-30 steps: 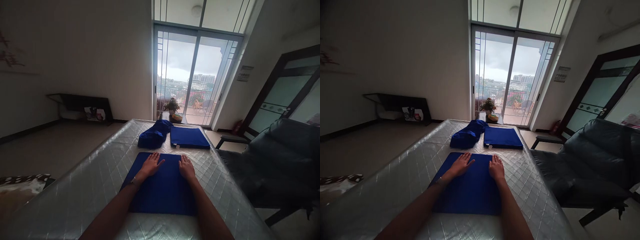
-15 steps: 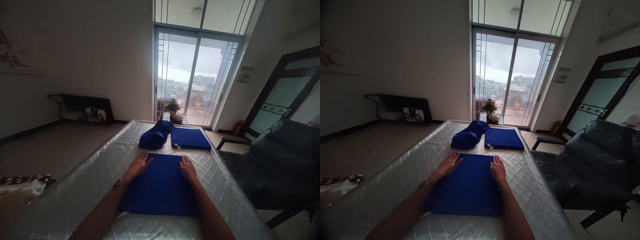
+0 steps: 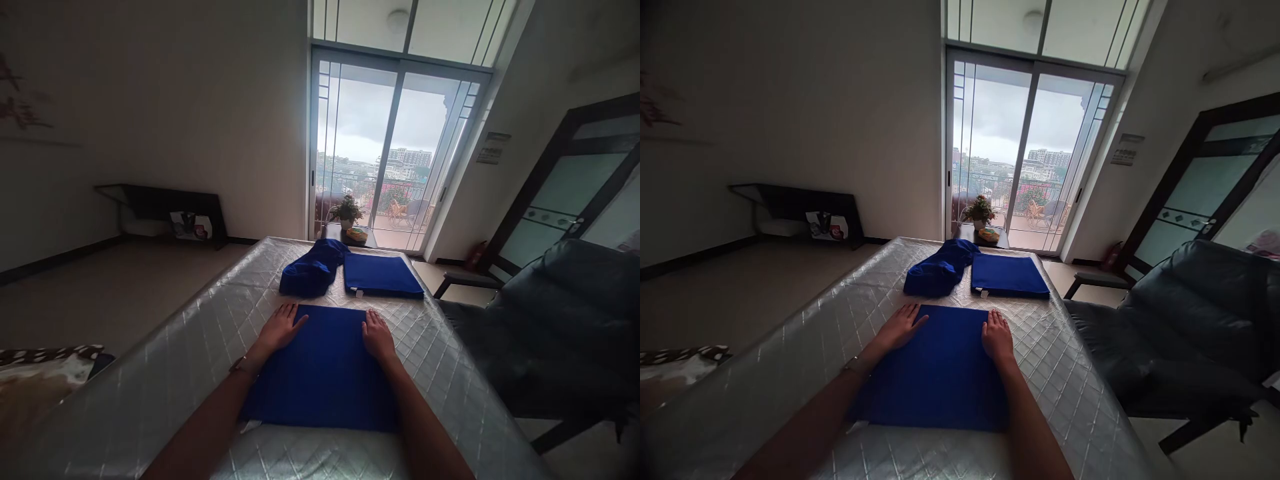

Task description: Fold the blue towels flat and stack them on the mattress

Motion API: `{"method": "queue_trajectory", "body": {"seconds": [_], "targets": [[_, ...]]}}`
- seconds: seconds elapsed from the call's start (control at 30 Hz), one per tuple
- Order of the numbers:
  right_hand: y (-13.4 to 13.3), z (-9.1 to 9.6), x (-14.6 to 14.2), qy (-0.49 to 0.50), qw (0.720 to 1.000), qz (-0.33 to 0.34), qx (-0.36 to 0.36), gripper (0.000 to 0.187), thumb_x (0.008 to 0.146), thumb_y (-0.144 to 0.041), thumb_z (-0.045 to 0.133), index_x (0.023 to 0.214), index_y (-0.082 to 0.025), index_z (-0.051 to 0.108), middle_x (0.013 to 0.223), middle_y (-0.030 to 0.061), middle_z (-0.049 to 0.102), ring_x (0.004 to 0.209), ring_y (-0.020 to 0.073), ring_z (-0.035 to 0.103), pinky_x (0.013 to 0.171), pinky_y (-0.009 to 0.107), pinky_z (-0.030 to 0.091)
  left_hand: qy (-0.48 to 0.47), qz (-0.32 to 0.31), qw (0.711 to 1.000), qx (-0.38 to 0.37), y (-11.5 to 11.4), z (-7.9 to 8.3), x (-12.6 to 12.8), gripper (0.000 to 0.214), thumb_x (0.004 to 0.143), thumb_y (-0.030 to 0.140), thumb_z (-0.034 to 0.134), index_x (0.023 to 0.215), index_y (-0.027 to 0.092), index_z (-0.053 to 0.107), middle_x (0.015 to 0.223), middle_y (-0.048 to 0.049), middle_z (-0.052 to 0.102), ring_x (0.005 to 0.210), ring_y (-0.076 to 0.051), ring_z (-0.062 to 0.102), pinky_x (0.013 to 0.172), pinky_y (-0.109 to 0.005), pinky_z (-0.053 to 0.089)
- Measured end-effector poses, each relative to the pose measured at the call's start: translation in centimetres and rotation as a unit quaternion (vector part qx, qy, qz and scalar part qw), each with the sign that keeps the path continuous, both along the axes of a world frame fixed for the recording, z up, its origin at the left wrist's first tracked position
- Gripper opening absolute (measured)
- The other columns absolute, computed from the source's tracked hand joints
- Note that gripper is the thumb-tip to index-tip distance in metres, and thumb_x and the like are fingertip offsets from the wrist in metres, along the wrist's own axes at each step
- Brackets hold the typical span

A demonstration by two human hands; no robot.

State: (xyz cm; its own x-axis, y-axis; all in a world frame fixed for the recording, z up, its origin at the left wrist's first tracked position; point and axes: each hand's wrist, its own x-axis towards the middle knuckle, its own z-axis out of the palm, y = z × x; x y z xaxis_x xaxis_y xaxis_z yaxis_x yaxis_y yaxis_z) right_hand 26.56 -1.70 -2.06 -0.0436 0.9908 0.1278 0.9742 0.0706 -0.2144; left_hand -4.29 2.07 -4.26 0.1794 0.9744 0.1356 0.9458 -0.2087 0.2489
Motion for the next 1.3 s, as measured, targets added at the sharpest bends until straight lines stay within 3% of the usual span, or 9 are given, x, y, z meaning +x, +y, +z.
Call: {"method": "queue_trajectory", "body": {"seconds": [0.2,0.63,0.77,0.9,1.1,1.2,1.3], "targets": [[-1.0,0.6,0.0,-0.02,1.0,0.002,0.011,0.057,0.098,-0.031,0.021,0.149,-0.007,0.032,0.157,0.0082,0.028,0.146,0.0185,0.019,0.118,0.035,0.008,0.001,0.006,1.0,0.004,0.0,0.0,0.1,0.08,0.093,0.066,0.026,0.147,0.008,0.036,0.155,-0.0166,0.034,0.145,-0.032,0.026,0.119,-0.045,0.019],[-2.3,0.2,-0.2,-0.012,0.996,-0.01,-0.083,0.066,0.099,-0.045,0.016,0.153,-0.007,0.018,0.161,0.0064,0.012,0.148,0.018,0.006,0.119,0.035,0.006,0.002,0.01,1.0,-0.001,-0.4,0.3,0.2,0.082,0.093,0.067,0.024,0.147,0.006,0.035,0.155,-0.0176,0.034,0.145,-0.031,0.026,0.119,-0.045,0.018],[-2.2,0.4,-0.2,-0.009,0.996,-0.011,-0.093,0.067,0.098,-0.045,0.016,0.154,-0.008,0.017,0.161,0.0068,0.011,0.148,0.0183,0.006,0.119,0.035,0.005,0.022,0.021,0.998,0.049,-1.3,1.3,0.9,0.08,0.092,0.067,0.027,0.148,0.009,0.035,0.155,-0.0158,0.034,0.146,-0.032,0.023,0.12,-0.047,0.015],[-2.2,0.4,-0.3,-0.002,0.995,-0.013,-0.095,0.067,0.098,-0.045,0.016,0.154,-0.007,0.016,0.161,0.0077,0.01,0.148,0.0185,0.006,0.119,0.036,0.005,0.013,-0.049,0.997,0.066,-3.3,2.7,4.5,0.077,0.094,0.064,0.019,0.149,0.011,0.033,0.157,-0.0123,0.033,0.147,-0.028,0.022,0.122,-0.044,0.016],[-2.5,0.4,-0.2,-0.013,0.996,0.002,-0.084,0.064,0.099,-0.04,0.019,0.153,-0.005,0.017,0.161,0.0094,0.01,0.148,0.0199,0.007,0.119,0.037,0.007,-0.008,-0.229,0.973,0.039,-6.1,2.8,14.1,0.074,0.095,0.06,0.012,0.153,0.017,0.026,0.159,-0.0094,0.026,0.149,-0.019,0.016,0.124,-0.04,0.019],[-2.7,0.3,0.1,-0.037,0.996,0.021,-0.081,0.061,0.097,-0.03,0.023,0.153,-0.007,0.018,0.161,0.0081,0.008,0.148,0.0197,0.004,0.119,0.037,0.007,-0.03,-0.242,0.969,0.037,-6.2,2.0,17.4,0.073,0.094,0.059,0.007,0.154,0.02,0.022,0.158,-0.0084,0.027,0.148,-0.018,0.016,0.124,-0.04,0.02],[-2.7,0.0,0.1,-0.043,0.997,0.023,-0.067,0.06,0.097,-0.029,0.024,0.153,-0.01,0.021,0.161,0.0078,0.011,0.148,0.0202,0.005,0.119,0.038,0.007,-0.039,-0.202,0.978,0.03,-5.8,1.2,18.1,0.071,0.094,0.058,0.006,0.154,0.023,0.02,0.157,-0.0064,0.031,0.147,-0.017,0.02,0.123,-0.04,0.024]]}}
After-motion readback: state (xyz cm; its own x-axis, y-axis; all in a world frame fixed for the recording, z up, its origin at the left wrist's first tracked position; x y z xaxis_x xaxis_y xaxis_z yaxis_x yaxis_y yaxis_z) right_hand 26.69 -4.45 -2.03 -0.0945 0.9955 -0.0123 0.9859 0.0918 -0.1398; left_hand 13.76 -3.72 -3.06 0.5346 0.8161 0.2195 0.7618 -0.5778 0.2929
